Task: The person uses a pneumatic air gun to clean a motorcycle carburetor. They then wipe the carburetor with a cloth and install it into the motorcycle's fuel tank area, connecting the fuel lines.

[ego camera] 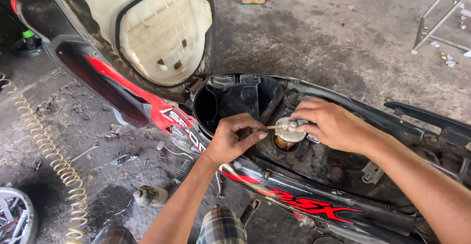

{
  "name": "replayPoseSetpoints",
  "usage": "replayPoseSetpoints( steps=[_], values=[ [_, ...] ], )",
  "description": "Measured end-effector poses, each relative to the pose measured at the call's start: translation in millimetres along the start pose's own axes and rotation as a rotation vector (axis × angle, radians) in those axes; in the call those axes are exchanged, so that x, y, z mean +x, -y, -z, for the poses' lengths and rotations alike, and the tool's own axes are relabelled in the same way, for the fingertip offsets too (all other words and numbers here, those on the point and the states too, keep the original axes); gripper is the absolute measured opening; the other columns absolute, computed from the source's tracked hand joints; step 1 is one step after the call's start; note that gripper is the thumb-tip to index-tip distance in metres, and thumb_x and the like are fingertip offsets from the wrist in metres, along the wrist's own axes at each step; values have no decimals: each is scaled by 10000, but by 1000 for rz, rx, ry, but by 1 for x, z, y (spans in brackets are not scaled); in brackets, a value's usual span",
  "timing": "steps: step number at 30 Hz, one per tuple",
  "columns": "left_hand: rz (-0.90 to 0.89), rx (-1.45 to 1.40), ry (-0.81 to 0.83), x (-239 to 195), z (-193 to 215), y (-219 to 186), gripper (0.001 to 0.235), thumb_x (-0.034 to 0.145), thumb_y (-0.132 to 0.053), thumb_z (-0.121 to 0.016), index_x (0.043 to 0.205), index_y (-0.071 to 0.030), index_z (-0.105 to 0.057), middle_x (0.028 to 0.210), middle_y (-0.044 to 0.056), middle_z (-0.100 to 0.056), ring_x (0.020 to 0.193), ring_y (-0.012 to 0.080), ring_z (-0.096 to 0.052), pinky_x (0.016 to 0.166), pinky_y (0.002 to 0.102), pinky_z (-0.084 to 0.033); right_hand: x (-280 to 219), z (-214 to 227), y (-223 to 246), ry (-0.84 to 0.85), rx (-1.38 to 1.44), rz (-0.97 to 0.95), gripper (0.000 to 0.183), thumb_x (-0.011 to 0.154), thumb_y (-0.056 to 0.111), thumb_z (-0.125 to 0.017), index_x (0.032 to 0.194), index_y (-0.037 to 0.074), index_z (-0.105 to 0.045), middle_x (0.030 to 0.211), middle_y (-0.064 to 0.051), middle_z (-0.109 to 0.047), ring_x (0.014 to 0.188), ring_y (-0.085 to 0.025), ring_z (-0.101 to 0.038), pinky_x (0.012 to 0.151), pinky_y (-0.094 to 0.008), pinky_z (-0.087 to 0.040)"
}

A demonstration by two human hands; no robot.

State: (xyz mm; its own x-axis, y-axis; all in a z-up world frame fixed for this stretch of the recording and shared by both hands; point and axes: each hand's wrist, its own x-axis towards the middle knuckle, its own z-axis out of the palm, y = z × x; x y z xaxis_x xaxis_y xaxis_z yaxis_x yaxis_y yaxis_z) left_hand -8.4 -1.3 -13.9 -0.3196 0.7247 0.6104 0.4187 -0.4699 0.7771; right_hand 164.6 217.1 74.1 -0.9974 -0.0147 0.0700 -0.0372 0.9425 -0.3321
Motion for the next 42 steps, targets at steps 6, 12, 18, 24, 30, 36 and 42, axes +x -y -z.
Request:
replayPoseSetpoints(
  steps=[6,12,18,24,30,36,42],
  values=[
    [5,10,0,1,-1,10,105,969,-57,-750,1048,11,-746,839,139,-710,661,214,-662,502,335,-499,-1,-3,3,7,60,-20,259,940,274,-676,1053,47,-728,1058,-127,-731,1089,-354,-683,983,-496,-535],
    [56,38,-15,3,-2,3,101,994,-99,-726,1045,-14,-750,859,156,-708,722,284,-700,542,376,-526,-1,-7,0,-16,77,-46,235,936,259,-669,1060,73,-745,1044,-112,-738,1069,-335,-696,966,-475,-543],
    [60,16,-18,2,-1,2,122,1024,-108,-691,1066,-3,-736,862,169,-697,746,311,-701,575,421,-542,0,-10,-5,-39,63,-24,245,937,283,-676,1084,99,-746,1054,-93,-730,1053,-317,-689,954,-465,-546],
    [60,-38,-22,2,-2,1,118,1035,-111,-685,1059,-5,-732,806,145,-667,674,216,-626,545,379,-481,1,-5,-1,-33,-27,-18,253,939,323,-681,1065,108,-728,1078,-84,-714,1066,-313,-682,935,-459,-552],
    [158,-14,-28,5,-5,-12,53,930,-35,-751,965,-5,-777,834,12,-653,661,89,-475,605,238,-400,1,2,16,9,-106,-99,273,842,199,-728,1104,126,-707,1054,32,-694,845,-222,-699,771,-391,-550],
    [166,-103,-20,5,-8,6,81,960,-107,-780,989,-32,-796,720,112,-677,607,126,-571,514,297,-433,5,15,30,163,40,-183,388,941,225,-681,1292,63,-642,1336,-124,-629,1247,-338,-649,1062,-461,-529],
    [213,-109,-15,8,-13,-2,126,998,-127,-743,984,-8,-781,647,103,-637,557,113,-514,490,306,-396,-1,34,65,225,230,-278,719,871,255,-811,1468,11,-494,1394,-226,-605,1297,-404,-607,1122,-514,-476]
  ],
)
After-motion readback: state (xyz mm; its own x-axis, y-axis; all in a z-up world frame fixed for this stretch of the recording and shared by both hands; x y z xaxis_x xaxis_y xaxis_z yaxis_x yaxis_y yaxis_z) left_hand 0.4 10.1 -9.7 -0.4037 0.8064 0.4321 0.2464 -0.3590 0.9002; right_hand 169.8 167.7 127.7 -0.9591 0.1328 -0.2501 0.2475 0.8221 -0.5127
